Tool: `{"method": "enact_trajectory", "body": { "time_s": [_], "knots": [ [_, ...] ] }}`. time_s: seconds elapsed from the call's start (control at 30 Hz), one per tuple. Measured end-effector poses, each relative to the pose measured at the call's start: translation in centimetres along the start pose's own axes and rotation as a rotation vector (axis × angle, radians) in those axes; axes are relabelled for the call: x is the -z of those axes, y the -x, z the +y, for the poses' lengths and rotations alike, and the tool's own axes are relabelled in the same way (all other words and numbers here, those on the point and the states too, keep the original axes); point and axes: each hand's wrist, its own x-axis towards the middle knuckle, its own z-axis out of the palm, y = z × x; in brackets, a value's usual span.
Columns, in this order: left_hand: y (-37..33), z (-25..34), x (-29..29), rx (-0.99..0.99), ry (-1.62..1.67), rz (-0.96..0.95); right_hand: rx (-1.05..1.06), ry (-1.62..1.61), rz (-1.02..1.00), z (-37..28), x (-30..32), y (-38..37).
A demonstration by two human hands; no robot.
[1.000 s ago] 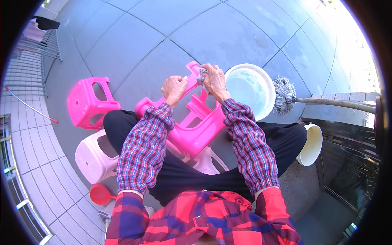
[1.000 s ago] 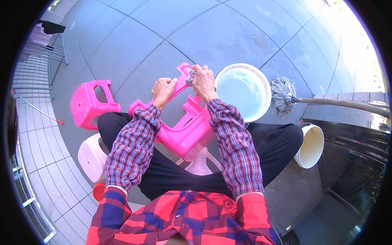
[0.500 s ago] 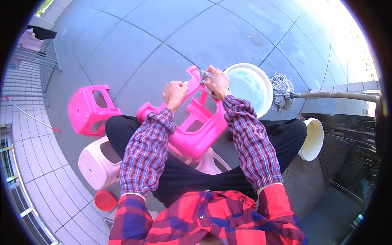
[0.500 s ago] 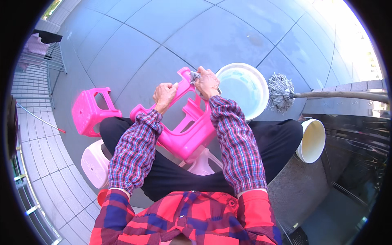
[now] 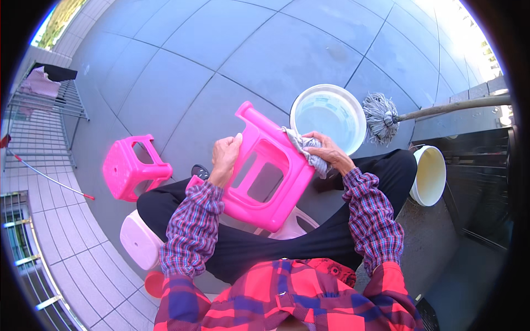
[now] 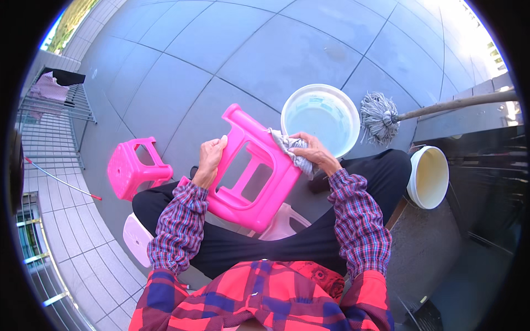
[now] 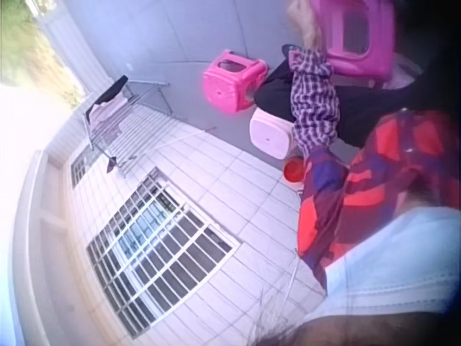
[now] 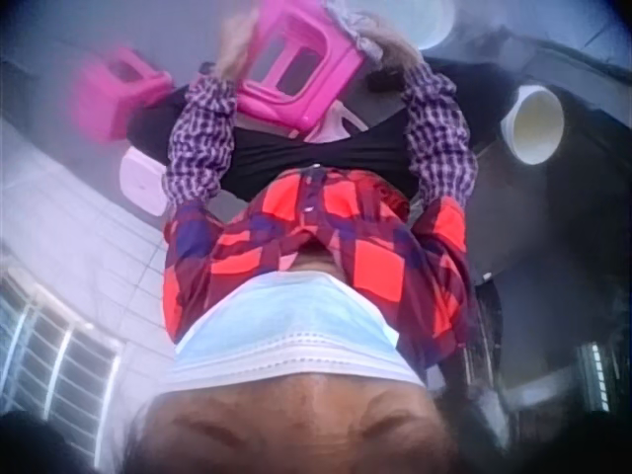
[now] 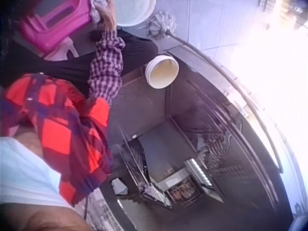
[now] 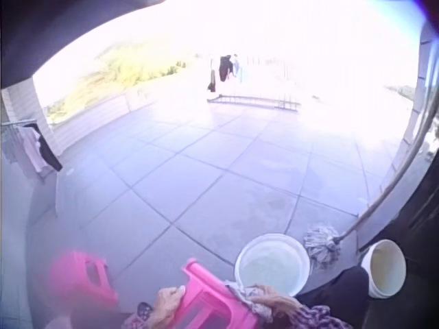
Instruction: The person wipes pink plastic stools with a cloth, rinsing the cloth in a bucket of water between cleaning different areas of the stools.
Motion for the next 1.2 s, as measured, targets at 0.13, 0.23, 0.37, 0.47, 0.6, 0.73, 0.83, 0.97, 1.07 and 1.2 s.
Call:
{"method": "enact_trajectory", "body": {
  "time_s": [0.13, 0.23, 0.37, 0.47, 0.6, 0.73, 0.83, 0.97, 1.07, 1.2],
  "knots": [
    [5.9, 1.1, 3.1, -0.127, 0.468, -0.009, 0.121, -0.064, -0.029, -2.1, 0.1, -0.1],
    [7.3, 0.0, 3.9, -0.334, 0.398, 0.008, 0.341, 0.103, -0.118, -4.1, -2.0, -0.3],
    [6.6, 0.7, 5.7, -0.507, 0.246, 0.060, 0.198, -0.362, -0.183, -4.5, -5.1, -0.1],
    [5.5, 0.9, 7.2, -0.629, 0.190, 0.098, 0.189, -0.485, -0.210, -5.5, -6.7, 0.1],
    [6.0, 3.4, 7.3, -0.566, 0.337, 0.043, 0.266, -0.343, -0.150, -6.4, -8.9, 0.3],
    [4.6, 2.9, 6.7, -0.300, 0.559, -0.026, 0.394, 0.007, 0.030, -6.6, -10.9, 0.2],
    [4.5, 3.1, 5.6, -0.333, 0.611, 0.014, 0.548, 0.351, 0.301, -7.3, -12.1, 1.0],
    [4.9, 3.9, 5.1, -0.388, 0.579, 0.076, 0.911, 0.702, 0.469, -7.7, -12.6, 2.0],
    [5.3, 4.9, 4.7, -0.458, 0.501, 0.133, 0.924, 0.815, 0.481, -8.2, -12.6, 2.9],
    [5.3, 4.4, 4.4, -0.504, 0.336, 0.147, 0.898, 0.768, 0.526, -8.5, -12.3, 3.0]
  ]
}}
